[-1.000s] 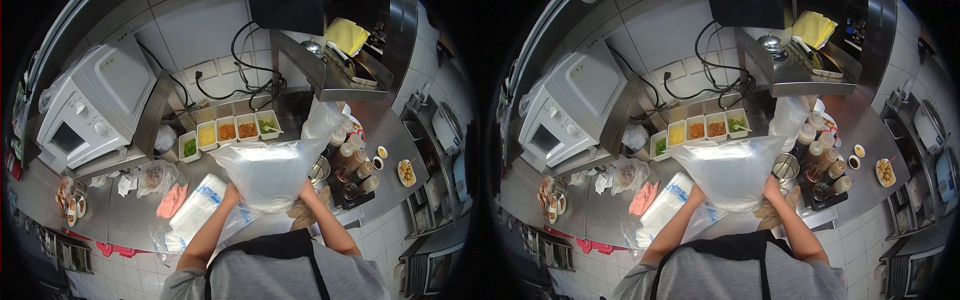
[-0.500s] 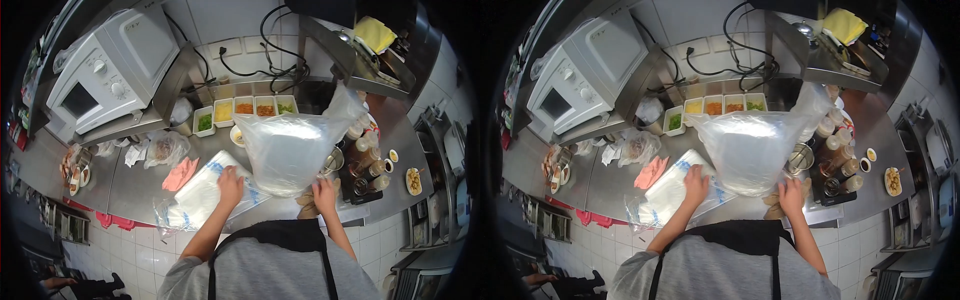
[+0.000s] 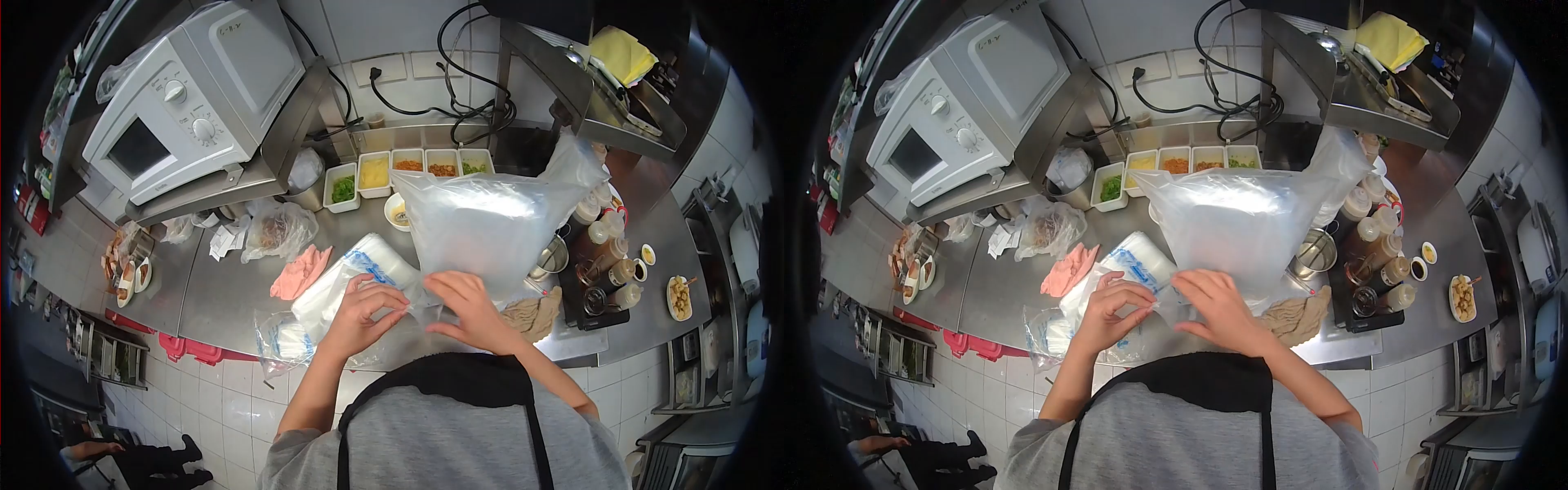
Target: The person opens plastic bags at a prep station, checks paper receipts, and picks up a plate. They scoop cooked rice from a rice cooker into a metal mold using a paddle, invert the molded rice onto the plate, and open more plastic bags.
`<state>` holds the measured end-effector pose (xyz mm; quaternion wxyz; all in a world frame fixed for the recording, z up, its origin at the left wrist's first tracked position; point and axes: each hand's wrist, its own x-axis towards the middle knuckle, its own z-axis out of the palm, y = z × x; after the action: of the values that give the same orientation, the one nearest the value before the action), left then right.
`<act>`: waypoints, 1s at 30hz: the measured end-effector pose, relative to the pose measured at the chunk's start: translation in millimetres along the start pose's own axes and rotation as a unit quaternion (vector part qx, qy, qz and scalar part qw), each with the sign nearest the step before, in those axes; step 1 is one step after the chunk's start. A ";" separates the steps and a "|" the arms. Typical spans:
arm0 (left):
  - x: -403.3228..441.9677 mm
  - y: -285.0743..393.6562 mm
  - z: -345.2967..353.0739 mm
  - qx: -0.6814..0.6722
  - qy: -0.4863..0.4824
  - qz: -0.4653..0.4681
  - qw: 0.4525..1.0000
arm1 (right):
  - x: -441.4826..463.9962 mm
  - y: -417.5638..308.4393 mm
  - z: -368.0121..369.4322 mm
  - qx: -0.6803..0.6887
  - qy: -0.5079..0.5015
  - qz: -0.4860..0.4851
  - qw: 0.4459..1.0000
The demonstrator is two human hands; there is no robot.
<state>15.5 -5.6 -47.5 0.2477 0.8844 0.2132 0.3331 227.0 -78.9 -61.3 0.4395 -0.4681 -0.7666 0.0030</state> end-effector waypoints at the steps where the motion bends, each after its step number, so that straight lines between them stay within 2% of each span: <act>1: 3.1 5.3 -5.0 -0.002 0.016 0.005 1.000 | 4.2 3.1 5.5 -0.015 -0.010 -0.032 0.999; 2: 6.1 7.0 -8.8 -0.003 0.033 0.011 0.999 | 4.0 9.0 10.8 -0.003 -0.021 -0.034 0.999; 4: 4.4 2.7 -20.9 0.031 0.014 -0.042 0.999 | 6.2 16.7 18.6 0.021 -0.042 -0.037 0.998; 6: 2.3 -0.6 -24.6 0.036 0.018 -0.097 0.994 | 10.5 16.7 19.1 0.021 -0.006 -0.032 0.999; 9: 3.4 -1.5 -32.9 0.033 -0.010 -0.108 0.994 | 17.2 11.1 10.1 0.020 0.012 -0.014 1.000; 13: -2.6 -21.0 -46.3 0.038 0.036 -0.127 0.991 | 21.8 7.4 -12.0 0.044 0.038 0.014 0.998; 16: -8.3 -44.1 -59.1 0.052 0.072 -0.164 0.982 | 19.9 0.9 -30.6 0.107 0.067 0.087 0.988; 19: -34.8 -117.6 -55.6 0.090 0.152 -0.213 0.961 | 25.9 -1.3 -65.0 0.131 0.184 0.055 0.973; 20: -43.5 -133.7 -60.5 0.147 0.075 -0.333 0.928 | 26.5 -2.6 -75.1 0.208 0.220 0.066 0.951; 23: -79.0 -185.3 -34.4 0.267 0.084 -0.305 0.910 | 9.9 9.7 -108.0 0.377 0.296 0.114 0.870; 25: -71.2 -172.6 -20.1 0.227 0.058 -0.263 0.936 | -3.2 11.4 -132.7 0.412 0.331 0.138 0.837; 26: -65.7 -166.0 -9.8 0.206 0.044 -0.243 0.947 | -6.5 14.0 -140.2 0.451 0.347 0.110 0.815; 28: -59.2 -164.2 7.6 0.256 0.009 -0.292 0.922 | -10.8 16.0 -150.1 0.525 0.374 0.056 0.763; 30: -52.0 -163.3 20.1 0.296 -0.030 -0.317 0.901 | -10.3 8.2 -157.5 0.557 0.370 0.044 0.742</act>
<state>-40.8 88.7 -180.6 0.0738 0.8121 0.5636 0.1319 341.3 -145.8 25.0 0.8704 -0.1369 -0.3843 0.2757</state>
